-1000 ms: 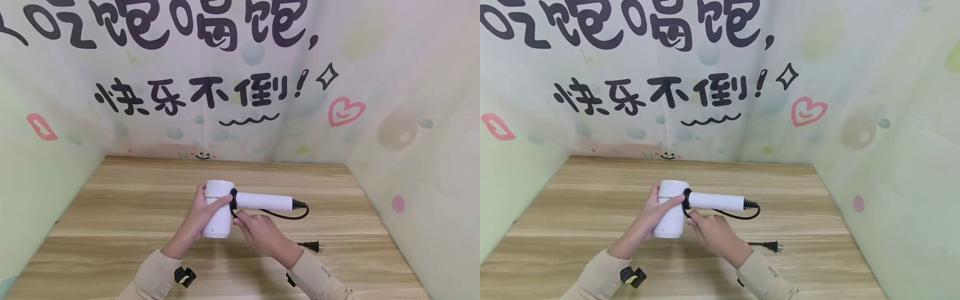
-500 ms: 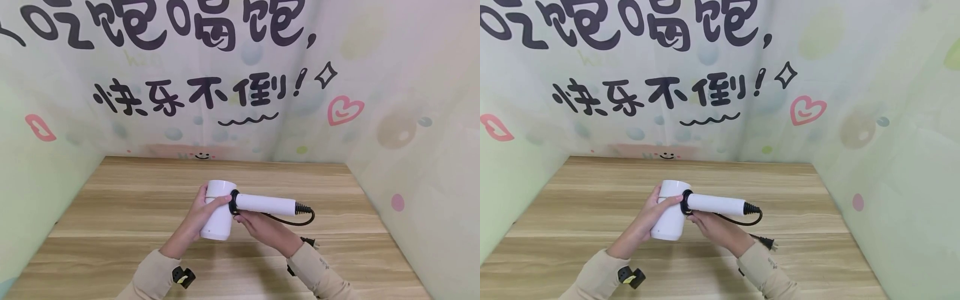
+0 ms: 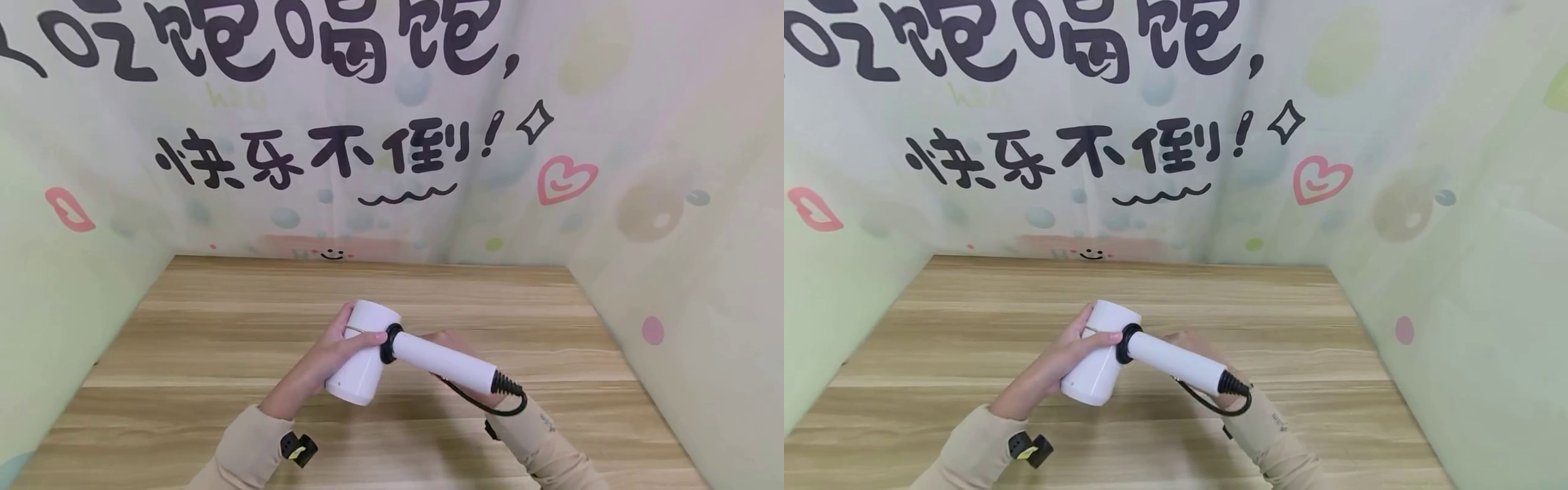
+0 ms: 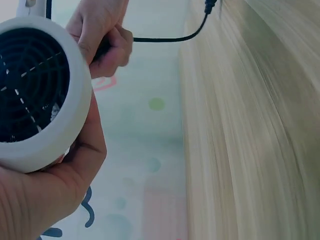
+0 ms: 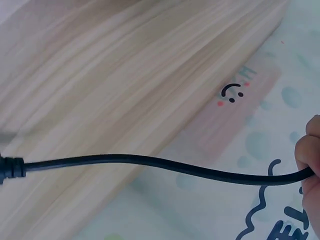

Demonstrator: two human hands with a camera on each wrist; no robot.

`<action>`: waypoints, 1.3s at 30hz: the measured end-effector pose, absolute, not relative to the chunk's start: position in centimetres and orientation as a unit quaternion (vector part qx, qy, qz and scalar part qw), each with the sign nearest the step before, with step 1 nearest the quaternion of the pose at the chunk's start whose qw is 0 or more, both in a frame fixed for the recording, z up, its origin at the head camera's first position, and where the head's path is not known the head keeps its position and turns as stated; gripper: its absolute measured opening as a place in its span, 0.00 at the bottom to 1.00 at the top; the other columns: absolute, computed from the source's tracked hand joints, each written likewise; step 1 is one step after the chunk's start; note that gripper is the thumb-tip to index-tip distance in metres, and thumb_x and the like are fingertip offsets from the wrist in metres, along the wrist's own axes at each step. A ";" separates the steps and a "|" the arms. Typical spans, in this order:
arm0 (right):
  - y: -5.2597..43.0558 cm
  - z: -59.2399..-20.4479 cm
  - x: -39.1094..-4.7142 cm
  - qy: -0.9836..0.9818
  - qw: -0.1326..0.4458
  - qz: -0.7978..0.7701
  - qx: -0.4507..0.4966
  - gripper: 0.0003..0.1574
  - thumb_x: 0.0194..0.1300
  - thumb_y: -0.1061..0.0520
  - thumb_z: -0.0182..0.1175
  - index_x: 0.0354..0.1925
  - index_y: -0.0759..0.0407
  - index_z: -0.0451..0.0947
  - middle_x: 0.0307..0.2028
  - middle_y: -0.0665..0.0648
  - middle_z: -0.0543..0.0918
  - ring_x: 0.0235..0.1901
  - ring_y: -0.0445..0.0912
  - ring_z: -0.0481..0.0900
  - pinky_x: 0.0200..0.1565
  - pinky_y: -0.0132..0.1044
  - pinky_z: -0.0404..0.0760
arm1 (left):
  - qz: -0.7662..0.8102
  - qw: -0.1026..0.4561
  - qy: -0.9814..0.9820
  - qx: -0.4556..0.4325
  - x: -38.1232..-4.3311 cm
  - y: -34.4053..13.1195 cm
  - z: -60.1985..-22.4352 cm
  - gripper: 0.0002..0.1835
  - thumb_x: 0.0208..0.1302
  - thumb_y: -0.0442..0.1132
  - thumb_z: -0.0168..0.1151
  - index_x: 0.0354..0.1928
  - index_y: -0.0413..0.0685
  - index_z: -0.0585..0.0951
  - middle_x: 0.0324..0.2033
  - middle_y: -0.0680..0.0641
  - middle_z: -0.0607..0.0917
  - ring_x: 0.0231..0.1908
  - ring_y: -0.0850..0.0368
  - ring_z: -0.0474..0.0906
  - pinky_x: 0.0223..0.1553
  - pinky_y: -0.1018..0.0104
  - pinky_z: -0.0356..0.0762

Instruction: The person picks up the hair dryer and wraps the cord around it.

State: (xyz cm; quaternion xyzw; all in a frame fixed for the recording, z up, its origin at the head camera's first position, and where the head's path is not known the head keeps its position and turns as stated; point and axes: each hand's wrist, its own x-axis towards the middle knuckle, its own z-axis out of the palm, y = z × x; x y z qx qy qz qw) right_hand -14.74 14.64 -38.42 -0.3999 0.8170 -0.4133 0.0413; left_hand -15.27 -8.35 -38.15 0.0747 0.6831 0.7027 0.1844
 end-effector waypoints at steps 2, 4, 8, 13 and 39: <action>14.6 -38.7 -15.5 0.885 -0.069 -0.233 -0.398 0.11 0.51 0.68 0.49 0.27 0.52 0.70 0.18 0.39 0.59 0.19 0.28 0.55 0.20 0.19 0.53 | 0.693 0.186 0.691 0.088 -15.3 -8.4 -38.2 0.35 0.55 0.45 0.64 0.61 0.54 0.58 0.41 0.39 0.75 0.32 0.52 0.79 0.27 0.58 0.79; 14.8 -38.8 -16.1 0.893 -0.064 -0.182 -0.406 0.12 0.51 0.67 0.52 0.30 0.51 0.72 0.18 0.41 0.64 0.18 0.31 0.59 0.19 0.22 0.58 | 0.685 0.187 0.698 0.098 -15.3 -8.4 -38.2 0.35 0.54 0.45 0.65 0.61 0.53 0.58 0.41 0.39 0.75 0.32 0.52 0.79 0.28 0.58 0.79; 14.9 -38.1 -16.4 0.898 -0.076 -0.116 -0.417 0.08 0.53 0.64 0.57 0.27 0.52 0.70 0.18 0.44 0.71 0.17 0.35 0.65 0.19 0.26 0.63 | 0.674 0.190 0.706 0.107 -15.2 -8.5 -38.1 0.36 0.53 0.45 0.66 0.61 0.51 0.58 0.41 0.39 0.76 0.32 0.53 0.79 0.28 0.59 0.79; 15.3 -37.4 -16.4 0.895 -0.125 -0.083 -0.419 0.10 0.62 0.54 0.58 0.25 0.51 0.70 0.17 0.43 0.72 0.16 0.35 0.66 0.18 0.27 0.64 | 0.651 0.179 0.726 0.130 -15.2 -8.5 -38.0 0.37 0.52 0.44 0.67 0.60 0.50 0.58 0.40 0.40 0.75 0.32 0.53 0.78 0.29 0.59 0.79; 14.2 -35.7 -14.4 0.935 -0.048 -0.160 -0.312 0.12 0.65 0.55 0.54 0.24 0.54 0.75 0.16 0.44 0.71 0.15 0.32 0.63 0.17 0.23 0.64 | 0.483 0.057 0.863 0.137 -14.8 -6.4 -38.5 0.47 0.44 0.52 0.73 0.66 0.57 0.58 0.41 0.46 0.75 0.32 0.56 0.75 0.27 0.65 0.73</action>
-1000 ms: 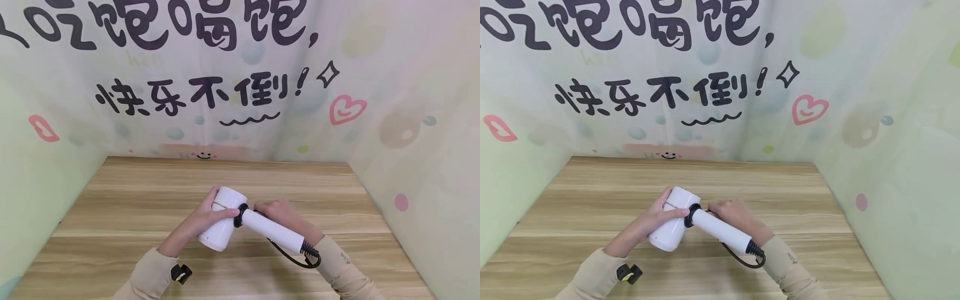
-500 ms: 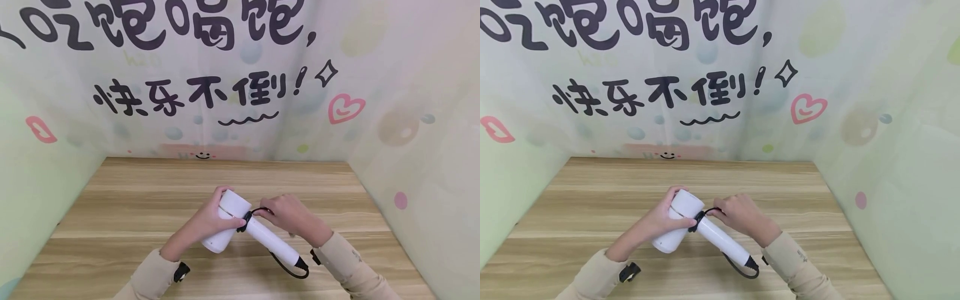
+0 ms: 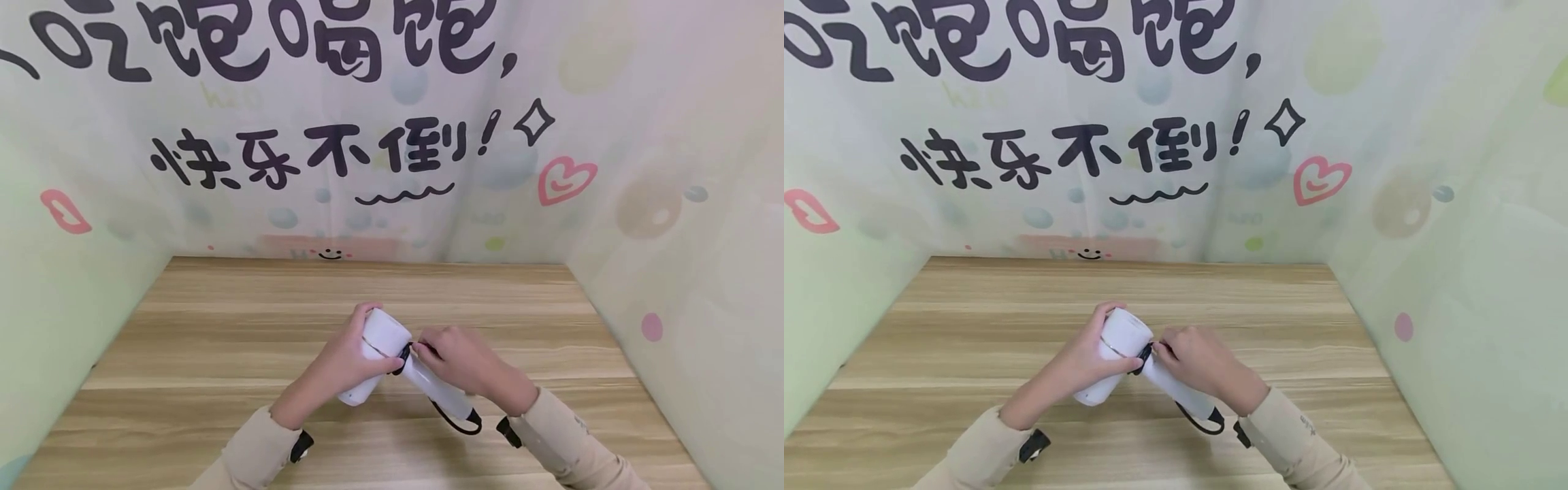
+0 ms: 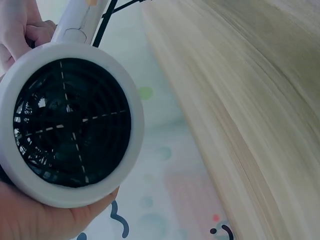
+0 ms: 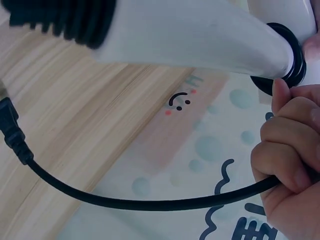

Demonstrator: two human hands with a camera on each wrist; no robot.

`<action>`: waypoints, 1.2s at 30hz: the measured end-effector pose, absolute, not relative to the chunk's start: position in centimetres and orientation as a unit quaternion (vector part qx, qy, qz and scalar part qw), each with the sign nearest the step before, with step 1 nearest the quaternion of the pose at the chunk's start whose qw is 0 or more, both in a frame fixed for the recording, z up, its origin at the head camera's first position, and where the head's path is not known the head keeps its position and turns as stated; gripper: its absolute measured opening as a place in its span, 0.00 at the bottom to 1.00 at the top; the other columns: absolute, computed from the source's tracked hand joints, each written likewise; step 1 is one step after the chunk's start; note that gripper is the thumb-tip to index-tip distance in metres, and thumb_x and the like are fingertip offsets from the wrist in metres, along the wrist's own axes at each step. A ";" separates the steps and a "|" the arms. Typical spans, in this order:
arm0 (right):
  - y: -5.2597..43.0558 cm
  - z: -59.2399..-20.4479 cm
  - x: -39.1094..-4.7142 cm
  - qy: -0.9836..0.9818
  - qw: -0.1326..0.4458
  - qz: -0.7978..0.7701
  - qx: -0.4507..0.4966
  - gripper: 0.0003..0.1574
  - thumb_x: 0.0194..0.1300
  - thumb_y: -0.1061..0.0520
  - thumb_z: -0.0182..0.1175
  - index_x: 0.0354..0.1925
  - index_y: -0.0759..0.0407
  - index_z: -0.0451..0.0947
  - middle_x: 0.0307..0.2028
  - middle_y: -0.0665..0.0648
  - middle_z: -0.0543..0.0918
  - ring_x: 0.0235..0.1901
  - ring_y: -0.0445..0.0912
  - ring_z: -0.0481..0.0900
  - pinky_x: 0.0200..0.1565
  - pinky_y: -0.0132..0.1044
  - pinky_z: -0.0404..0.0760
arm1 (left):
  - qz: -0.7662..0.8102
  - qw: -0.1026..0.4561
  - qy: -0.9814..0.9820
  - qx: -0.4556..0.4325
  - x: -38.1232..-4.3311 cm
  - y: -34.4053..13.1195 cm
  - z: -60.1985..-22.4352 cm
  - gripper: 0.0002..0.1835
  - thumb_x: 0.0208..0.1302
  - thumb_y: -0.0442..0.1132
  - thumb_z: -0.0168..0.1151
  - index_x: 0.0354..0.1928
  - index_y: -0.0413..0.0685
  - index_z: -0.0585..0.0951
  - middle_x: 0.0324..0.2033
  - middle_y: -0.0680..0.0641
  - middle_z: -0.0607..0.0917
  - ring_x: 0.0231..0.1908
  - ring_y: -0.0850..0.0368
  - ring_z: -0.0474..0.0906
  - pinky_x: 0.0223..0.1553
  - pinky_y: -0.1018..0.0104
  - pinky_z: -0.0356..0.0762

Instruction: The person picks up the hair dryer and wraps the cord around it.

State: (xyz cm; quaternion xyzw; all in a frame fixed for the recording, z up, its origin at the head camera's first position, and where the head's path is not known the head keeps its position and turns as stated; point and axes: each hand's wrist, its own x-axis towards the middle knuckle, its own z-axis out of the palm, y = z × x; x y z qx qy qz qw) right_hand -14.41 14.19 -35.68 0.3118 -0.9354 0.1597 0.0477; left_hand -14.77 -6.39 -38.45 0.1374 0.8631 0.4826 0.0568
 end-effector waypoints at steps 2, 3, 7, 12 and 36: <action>14.1 -35.7 -14.4 -0.935 0.044 0.164 0.310 0.13 0.66 0.56 0.53 0.24 0.54 0.74 0.16 0.44 0.70 0.16 0.32 0.63 0.18 0.24 0.64 | 0.483 0.051 0.864 0.133 -14.9 -6.4 -38.6 0.47 0.44 0.52 0.73 0.66 0.57 0.58 0.42 0.46 0.75 0.32 0.55 0.75 0.27 0.65 0.73; 14.1 -35.7 -14.4 -0.935 0.039 0.171 0.308 0.13 0.66 0.56 0.52 0.24 0.54 0.74 0.16 0.44 0.70 0.16 0.32 0.63 0.18 0.24 0.64 | 0.483 0.046 0.865 0.129 -14.9 -6.4 -38.6 0.48 0.44 0.52 0.73 0.66 0.56 0.58 0.42 0.46 0.75 0.32 0.55 0.75 0.28 0.65 0.73; 13.7 -35.4 -14.3 -0.931 0.022 0.191 0.312 0.14 0.67 0.57 0.50 0.24 0.54 0.73 0.16 0.44 0.69 0.16 0.33 0.62 0.19 0.25 0.64 | 0.488 0.024 0.866 0.107 -15.3 -6.6 -39.2 0.47 0.44 0.51 0.73 0.65 0.54 0.57 0.45 0.45 0.74 0.34 0.54 0.75 0.29 0.65 0.74; 13.3 -35.2 -14.0 -0.925 0.012 0.197 0.325 0.14 0.68 0.58 0.49 0.24 0.55 0.74 0.17 0.44 0.70 0.17 0.33 0.62 0.21 0.24 0.65 | 0.497 0.022 0.863 0.088 -15.5 -6.8 -39.7 0.48 0.44 0.50 0.74 0.65 0.55 0.57 0.45 0.45 0.74 0.35 0.53 0.75 0.30 0.66 0.74; 12.7 -34.9 -13.2 -0.956 0.079 0.129 0.253 0.10 0.63 0.58 0.55 0.29 0.59 0.81 0.20 0.50 0.80 0.18 0.39 0.72 0.20 0.29 0.69 | 0.486 0.001 0.870 0.083 -15.6 -6.6 -39.8 0.48 0.45 0.52 0.73 0.65 0.53 0.56 0.46 0.43 0.73 0.36 0.52 0.75 0.31 0.65 0.74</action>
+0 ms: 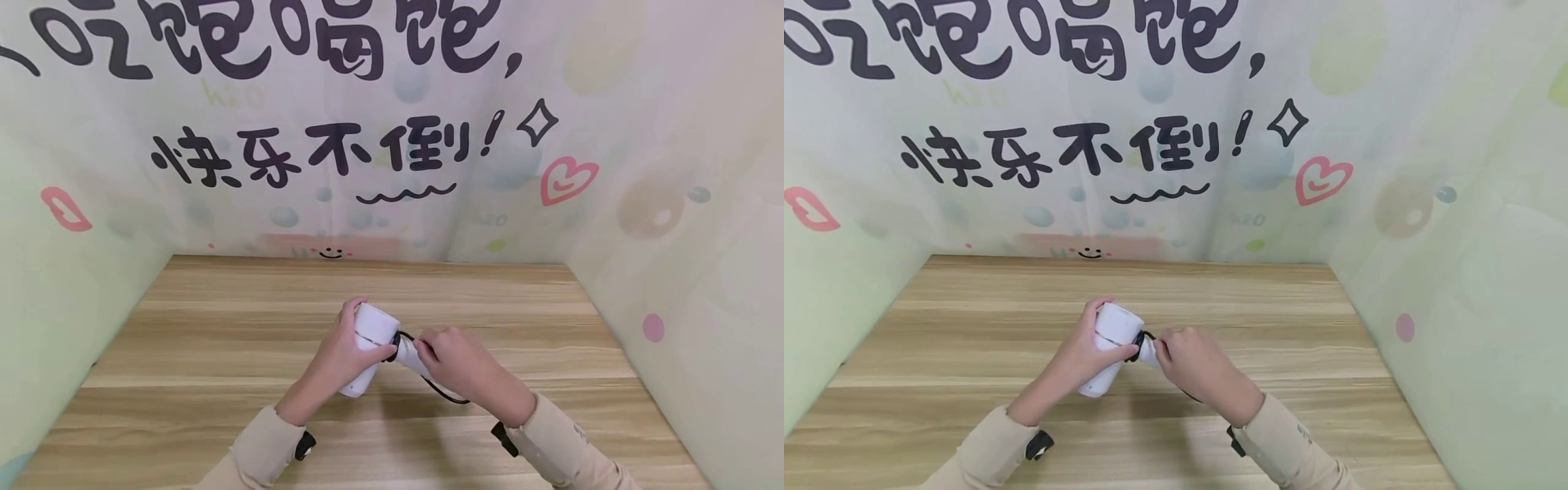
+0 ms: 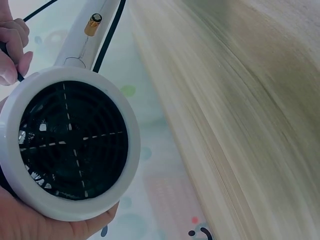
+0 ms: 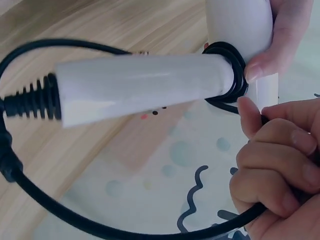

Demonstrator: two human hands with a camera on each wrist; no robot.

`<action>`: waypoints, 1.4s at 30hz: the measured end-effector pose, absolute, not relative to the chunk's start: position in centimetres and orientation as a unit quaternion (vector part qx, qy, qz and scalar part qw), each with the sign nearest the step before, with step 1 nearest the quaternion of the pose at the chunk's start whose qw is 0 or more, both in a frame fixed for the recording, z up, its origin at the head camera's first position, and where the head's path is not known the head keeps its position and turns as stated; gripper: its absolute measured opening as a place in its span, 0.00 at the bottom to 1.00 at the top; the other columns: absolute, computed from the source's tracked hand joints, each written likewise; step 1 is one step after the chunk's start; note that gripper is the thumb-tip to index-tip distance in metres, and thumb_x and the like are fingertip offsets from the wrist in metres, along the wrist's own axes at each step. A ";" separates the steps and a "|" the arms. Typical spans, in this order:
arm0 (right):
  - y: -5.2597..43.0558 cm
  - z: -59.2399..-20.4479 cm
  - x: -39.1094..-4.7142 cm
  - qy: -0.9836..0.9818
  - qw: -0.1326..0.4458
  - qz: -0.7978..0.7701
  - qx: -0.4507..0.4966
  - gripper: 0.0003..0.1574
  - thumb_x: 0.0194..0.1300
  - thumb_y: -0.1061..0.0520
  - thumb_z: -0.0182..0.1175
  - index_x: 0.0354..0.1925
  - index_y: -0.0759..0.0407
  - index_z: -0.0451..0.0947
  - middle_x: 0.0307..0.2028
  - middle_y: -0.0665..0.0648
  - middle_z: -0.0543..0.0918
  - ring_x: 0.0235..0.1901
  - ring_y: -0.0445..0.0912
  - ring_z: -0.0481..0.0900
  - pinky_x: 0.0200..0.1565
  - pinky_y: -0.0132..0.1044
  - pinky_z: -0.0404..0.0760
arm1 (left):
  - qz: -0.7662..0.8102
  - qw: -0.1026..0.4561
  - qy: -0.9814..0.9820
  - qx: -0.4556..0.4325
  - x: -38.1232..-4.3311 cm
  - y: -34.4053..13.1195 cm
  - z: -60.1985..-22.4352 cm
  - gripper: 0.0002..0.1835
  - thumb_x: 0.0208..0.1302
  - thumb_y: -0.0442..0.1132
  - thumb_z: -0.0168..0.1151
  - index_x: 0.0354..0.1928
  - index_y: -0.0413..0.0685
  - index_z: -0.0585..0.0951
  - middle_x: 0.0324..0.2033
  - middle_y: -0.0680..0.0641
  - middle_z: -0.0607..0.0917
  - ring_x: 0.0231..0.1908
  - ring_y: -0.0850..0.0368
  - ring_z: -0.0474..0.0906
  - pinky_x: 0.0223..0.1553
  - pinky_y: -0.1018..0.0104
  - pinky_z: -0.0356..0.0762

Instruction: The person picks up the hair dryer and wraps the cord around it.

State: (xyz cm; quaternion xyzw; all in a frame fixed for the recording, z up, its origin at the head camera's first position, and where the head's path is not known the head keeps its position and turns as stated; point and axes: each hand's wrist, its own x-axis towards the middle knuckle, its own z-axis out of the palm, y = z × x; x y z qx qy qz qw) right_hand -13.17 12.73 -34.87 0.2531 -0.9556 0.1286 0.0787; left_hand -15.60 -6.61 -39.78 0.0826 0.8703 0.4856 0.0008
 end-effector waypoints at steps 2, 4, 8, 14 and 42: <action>12.8 -34.8 -13.1 -0.956 0.091 0.106 0.257 0.09 0.63 0.57 0.57 0.28 0.58 0.80 0.19 0.49 0.79 0.18 0.40 0.72 0.19 0.30 0.69 | 0.484 0.005 0.871 0.082 -15.5 -6.6 -39.8 0.48 0.45 0.51 0.73 0.66 0.53 0.56 0.46 0.43 0.73 0.37 0.52 0.74 0.31 0.65 0.74; 12.9 -34.7 -13.1 -0.956 0.103 0.084 0.261 0.08 0.62 0.56 0.58 0.27 0.56 0.80 0.18 0.48 0.78 0.18 0.40 0.73 0.18 0.32 0.68 | 0.482 0.007 0.872 0.082 -15.4 -6.6 -39.8 0.49 0.45 0.51 0.73 0.66 0.53 0.56 0.47 0.44 0.73 0.37 0.52 0.74 0.31 0.65 0.74; 13.0 -34.6 -13.0 -0.952 0.114 0.077 0.275 0.09 0.61 0.55 0.59 0.26 0.57 0.78 0.17 0.48 0.77 0.17 0.41 0.73 0.18 0.32 0.68 | 0.481 0.006 0.873 0.081 -15.3 -6.5 -39.8 0.49 0.45 0.52 0.73 0.66 0.53 0.56 0.47 0.44 0.73 0.37 0.52 0.74 0.31 0.65 0.74; 12.7 -34.6 -12.7 -0.949 0.096 0.113 0.278 0.11 0.63 0.56 0.58 0.26 0.60 0.77 0.17 0.50 0.76 0.16 0.39 0.69 0.17 0.29 0.66 | 0.483 -0.004 0.872 0.077 -15.3 -6.2 -39.5 0.48 0.45 0.52 0.72 0.65 0.54 0.56 0.47 0.44 0.73 0.37 0.52 0.75 0.31 0.65 0.74; 10.5 -35.3 -11.6 -0.927 -0.018 0.290 0.239 0.14 0.70 0.59 0.45 0.35 0.60 0.76 0.32 0.54 0.83 0.22 0.37 0.68 0.28 0.28 0.71 | 0.527 -0.018 0.849 0.041 -15.5 -6.5 -39.9 0.47 0.48 0.53 0.71 0.66 0.56 0.53 0.42 0.40 0.78 0.35 0.51 0.77 0.31 0.65 0.74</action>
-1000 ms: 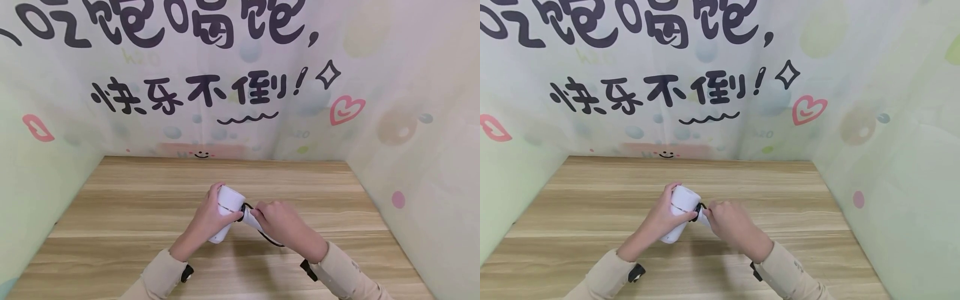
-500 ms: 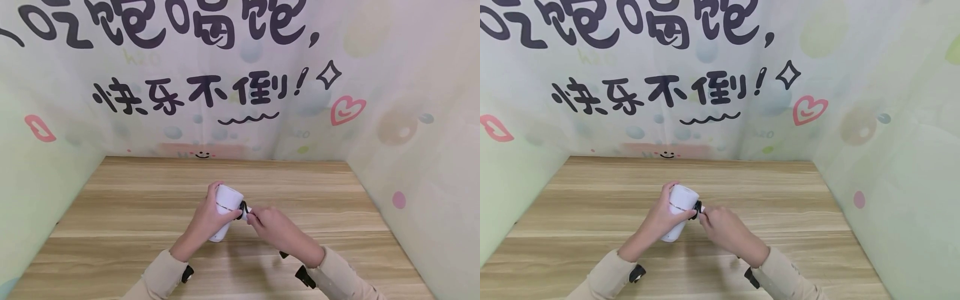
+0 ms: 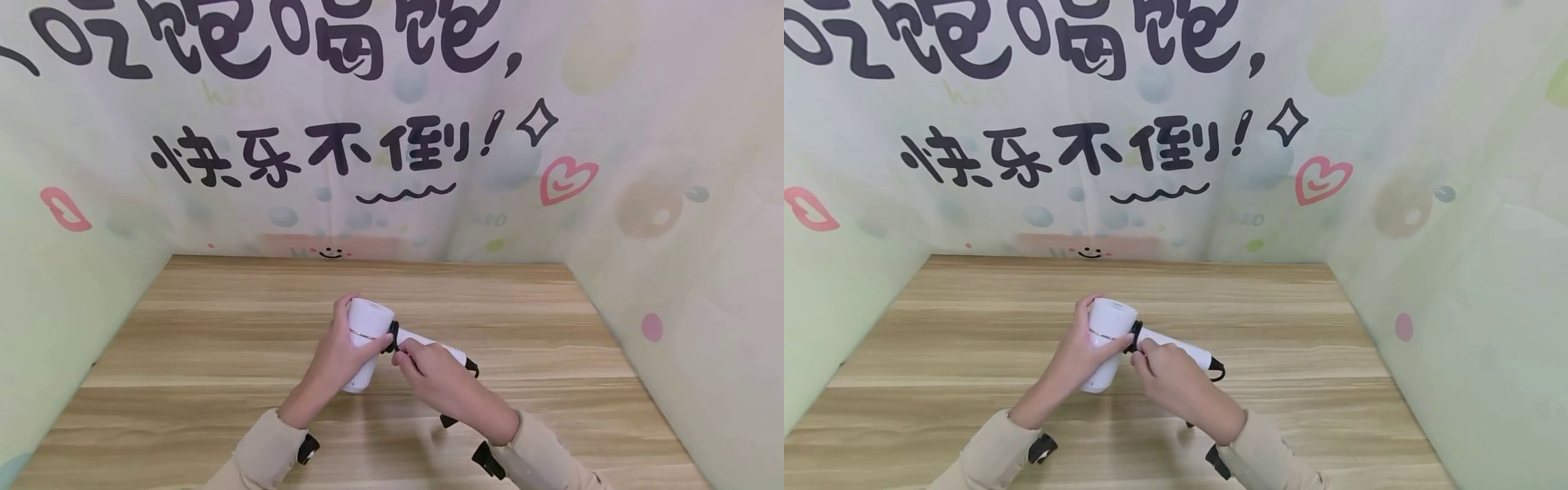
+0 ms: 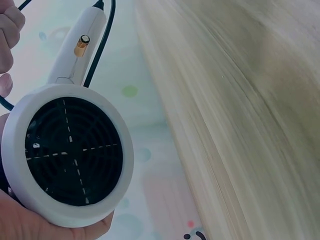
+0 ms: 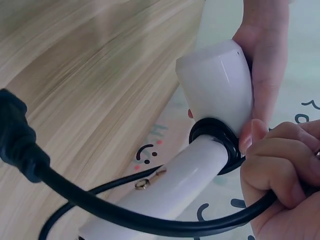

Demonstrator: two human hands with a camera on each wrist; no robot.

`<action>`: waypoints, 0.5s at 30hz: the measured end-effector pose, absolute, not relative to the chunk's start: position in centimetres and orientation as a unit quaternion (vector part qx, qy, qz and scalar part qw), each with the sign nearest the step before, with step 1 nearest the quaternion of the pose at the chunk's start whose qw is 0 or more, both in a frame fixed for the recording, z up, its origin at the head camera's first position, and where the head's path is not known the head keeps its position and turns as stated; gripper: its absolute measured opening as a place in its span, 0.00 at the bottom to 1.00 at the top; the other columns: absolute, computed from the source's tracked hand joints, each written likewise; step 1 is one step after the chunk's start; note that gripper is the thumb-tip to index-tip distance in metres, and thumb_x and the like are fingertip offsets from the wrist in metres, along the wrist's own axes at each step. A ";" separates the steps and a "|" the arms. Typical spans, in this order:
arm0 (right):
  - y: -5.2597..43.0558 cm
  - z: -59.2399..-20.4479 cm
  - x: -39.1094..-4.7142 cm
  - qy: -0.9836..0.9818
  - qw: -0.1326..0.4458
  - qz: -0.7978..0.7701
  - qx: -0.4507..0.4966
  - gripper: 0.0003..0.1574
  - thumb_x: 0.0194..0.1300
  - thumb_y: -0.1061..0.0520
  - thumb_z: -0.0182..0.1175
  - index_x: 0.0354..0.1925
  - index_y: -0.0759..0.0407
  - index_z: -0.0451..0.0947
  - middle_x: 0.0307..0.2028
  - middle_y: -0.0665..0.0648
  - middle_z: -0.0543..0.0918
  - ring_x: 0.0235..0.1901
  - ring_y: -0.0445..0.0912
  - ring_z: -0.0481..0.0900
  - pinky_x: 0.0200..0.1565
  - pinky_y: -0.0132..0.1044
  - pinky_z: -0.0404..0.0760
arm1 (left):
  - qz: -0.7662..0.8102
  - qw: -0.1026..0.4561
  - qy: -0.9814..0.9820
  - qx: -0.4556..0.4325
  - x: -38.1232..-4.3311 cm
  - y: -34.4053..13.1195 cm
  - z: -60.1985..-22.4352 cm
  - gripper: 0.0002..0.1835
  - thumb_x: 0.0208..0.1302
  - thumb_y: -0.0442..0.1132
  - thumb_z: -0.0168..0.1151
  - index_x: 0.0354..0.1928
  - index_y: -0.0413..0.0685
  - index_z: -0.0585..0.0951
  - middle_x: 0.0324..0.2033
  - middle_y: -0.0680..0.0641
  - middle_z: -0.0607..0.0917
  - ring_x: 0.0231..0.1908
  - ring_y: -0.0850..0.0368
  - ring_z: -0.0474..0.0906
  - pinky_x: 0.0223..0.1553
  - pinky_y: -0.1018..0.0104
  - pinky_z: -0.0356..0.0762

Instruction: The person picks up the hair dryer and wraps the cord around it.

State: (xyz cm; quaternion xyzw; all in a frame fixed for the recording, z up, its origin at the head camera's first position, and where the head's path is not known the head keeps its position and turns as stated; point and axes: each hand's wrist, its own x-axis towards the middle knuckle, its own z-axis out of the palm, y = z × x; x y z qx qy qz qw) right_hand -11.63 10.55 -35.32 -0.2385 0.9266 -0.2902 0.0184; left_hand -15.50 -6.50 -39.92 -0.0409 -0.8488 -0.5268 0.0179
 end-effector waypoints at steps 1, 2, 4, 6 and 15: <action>10.5 -35.4 -11.6 0.928 0.017 -0.286 -0.237 0.14 0.70 0.58 0.44 0.35 0.60 0.76 0.32 0.53 0.83 0.22 0.37 0.68 0.28 0.28 0.71 | -0.531 0.019 -0.846 -0.037 -15.5 -6.5 -39.9 0.47 0.48 0.52 0.71 0.66 0.55 0.53 0.42 0.40 0.78 0.35 0.51 0.77 0.32 0.65 0.74; 10.4 -35.5 -11.6 0.930 0.016 -0.283 -0.235 0.13 0.70 0.58 0.44 0.35 0.60 0.76 0.31 0.52 0.83 0.21 0.37 0.67 0.27 0.28 0.71 | -0.536 0.020 -0.843 -0.035 -15.5 -6.5 -39.9 0.47 0.48 0.52 0.71 0.66 0.55 0.53 0.42 0.40 0.78 0.36 0.51 0.77 0.32 0.65 0.75; 10.2 -35.5 -11.5 0.932 0.007 -0.274 -0.235 0.13 0.70 0.58 0.45 0.35 0.59 0.75 0.30 0.52 0.82 0.22 0.37 0.67 0.27 0.28 0.70 | -0.546 0.023 -0.837 -0.031 -15.5 -6.5 -39.8 0.47 0.49 0.51 0.71 0.67 0.54 0.53 0.43 0.40 0.78 0.36 0.50 0.77 0.33 0.64 0.75; 10.1 -35.6 -11.5 0.932 -0.002 -0.273 -0.237 0.12 0.70 0.58 0.45 0.34 0.59 0.75 0.29 0.52 0.82 0.21 0.37 0.67 0.26 0.28 0.70 | -0.557 0.025 -0.830 -0.028 -15.5 -6.5 -39.8 0.47 0.49 0.50 0.71 0.67 0.53 0.53 0.43 0.39 0.77 0.37 0.50 0.77 0.34 0.64 0.76; 9.6 -36.0 -11.2 0.926 -0.032 -0.281 -0.250 0.10 0.69 0.61 0.45 0.32 0.58 0.71 0.27 0.50 0.78 0.21 0.36 0.66 0.24 0.26 0.68 | -0.590 0.029 -0.806 -0.027 -15.4 -6.4 -39.7 0.47 0.50 0.47 0.71 0.67 0.53 0.52 0.48 0.40 0.76 0.41 0.49 0.76 0.38 0.63 0.76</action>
